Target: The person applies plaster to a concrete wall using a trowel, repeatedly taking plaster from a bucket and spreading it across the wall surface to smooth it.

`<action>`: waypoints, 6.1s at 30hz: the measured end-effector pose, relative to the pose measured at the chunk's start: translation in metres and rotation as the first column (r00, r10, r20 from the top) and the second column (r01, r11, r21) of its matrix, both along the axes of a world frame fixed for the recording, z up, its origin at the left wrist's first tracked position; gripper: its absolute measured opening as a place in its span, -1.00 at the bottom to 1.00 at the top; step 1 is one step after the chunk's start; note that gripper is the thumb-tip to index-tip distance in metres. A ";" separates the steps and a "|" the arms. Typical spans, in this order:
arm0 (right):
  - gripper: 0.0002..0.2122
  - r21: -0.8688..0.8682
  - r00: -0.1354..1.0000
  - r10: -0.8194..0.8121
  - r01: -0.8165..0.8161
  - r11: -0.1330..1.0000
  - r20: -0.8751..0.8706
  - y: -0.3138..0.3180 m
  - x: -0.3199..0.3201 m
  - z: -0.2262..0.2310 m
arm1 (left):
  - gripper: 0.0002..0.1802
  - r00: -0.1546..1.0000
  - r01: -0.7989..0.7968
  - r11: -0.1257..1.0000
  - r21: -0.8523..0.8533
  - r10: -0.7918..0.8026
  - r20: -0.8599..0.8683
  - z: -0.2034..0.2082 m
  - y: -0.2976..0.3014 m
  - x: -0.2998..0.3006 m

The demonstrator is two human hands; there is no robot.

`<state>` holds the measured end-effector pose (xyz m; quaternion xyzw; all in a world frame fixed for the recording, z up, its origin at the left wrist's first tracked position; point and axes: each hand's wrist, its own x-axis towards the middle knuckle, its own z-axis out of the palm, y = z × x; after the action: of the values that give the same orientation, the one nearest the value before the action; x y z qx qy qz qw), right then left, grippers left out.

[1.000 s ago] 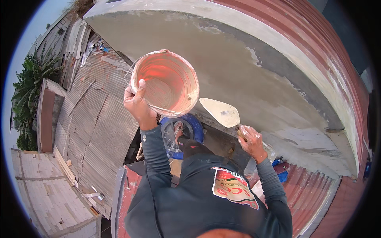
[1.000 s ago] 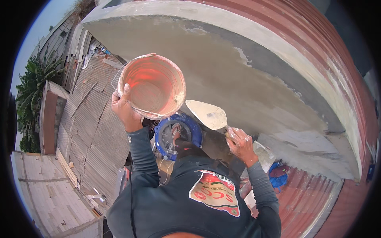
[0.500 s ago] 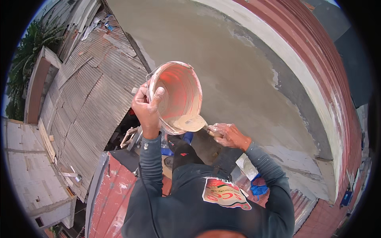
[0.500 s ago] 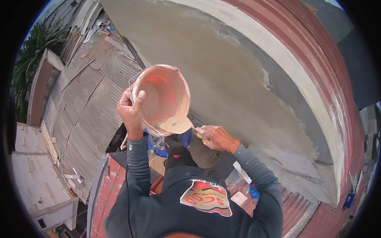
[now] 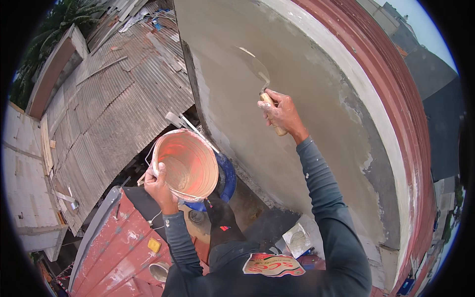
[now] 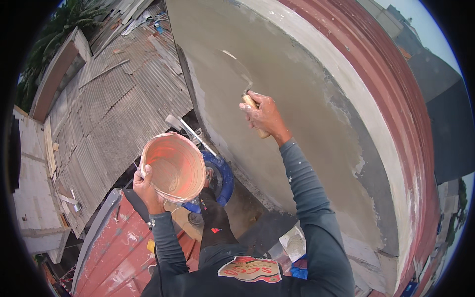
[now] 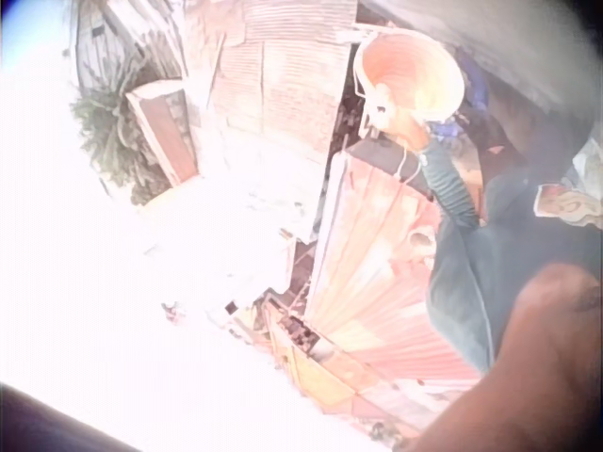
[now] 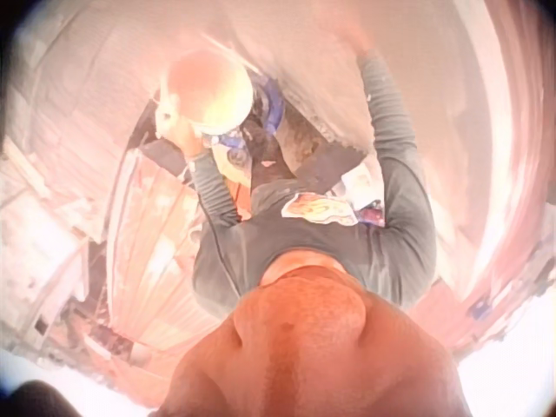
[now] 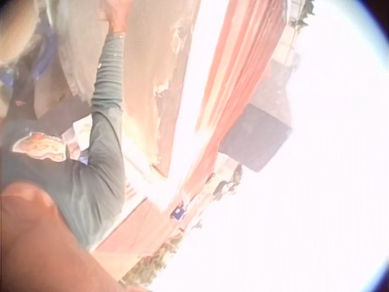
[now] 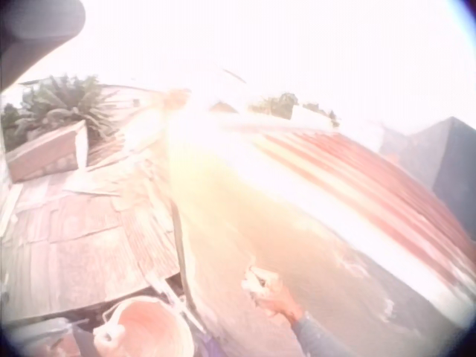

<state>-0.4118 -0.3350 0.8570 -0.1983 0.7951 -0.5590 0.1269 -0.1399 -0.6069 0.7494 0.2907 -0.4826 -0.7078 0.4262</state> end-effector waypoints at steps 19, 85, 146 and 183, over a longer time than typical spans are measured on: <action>-0.53 -0.028 0.959 -0.233 0.232 0.972 -0.163 -0.033 -0.022 0.043 | -0.78 0.980 -0.054 0.990 0.134 0.027 0.195 -0.075 -0.018 0.036; -0.79 0.661 0.812 0.298 0.138 0.738 -0.502 0.106 0.196 0.059 | -0.71 0.743 0.586 0.534 -0.609 -0.654 0.141 0.141 0.105 -0.056; -0.79 0.291 0.895 0.036 0.106 0.951 -0.445 0.116 0.237 0.079 | -0.59 0.572 0.582 0.598 -0.552 -0.783 -0.244 0.212 0.143 -0.055; -0.53 0.618 0.694 0.258 0.333 0.712 -0.672 0.136 0.243 0.075 | -0.52 0.643 0.497 0.634 -0.592 -0.728 -0.239 0.202 0.153 -0.061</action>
<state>-0.1684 -0.1988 0.9320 -0.3187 0.9326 -0.0932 -0.1412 -0.2013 -0.4539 0.9518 -0.1865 -0.5960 -0.7175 0.3084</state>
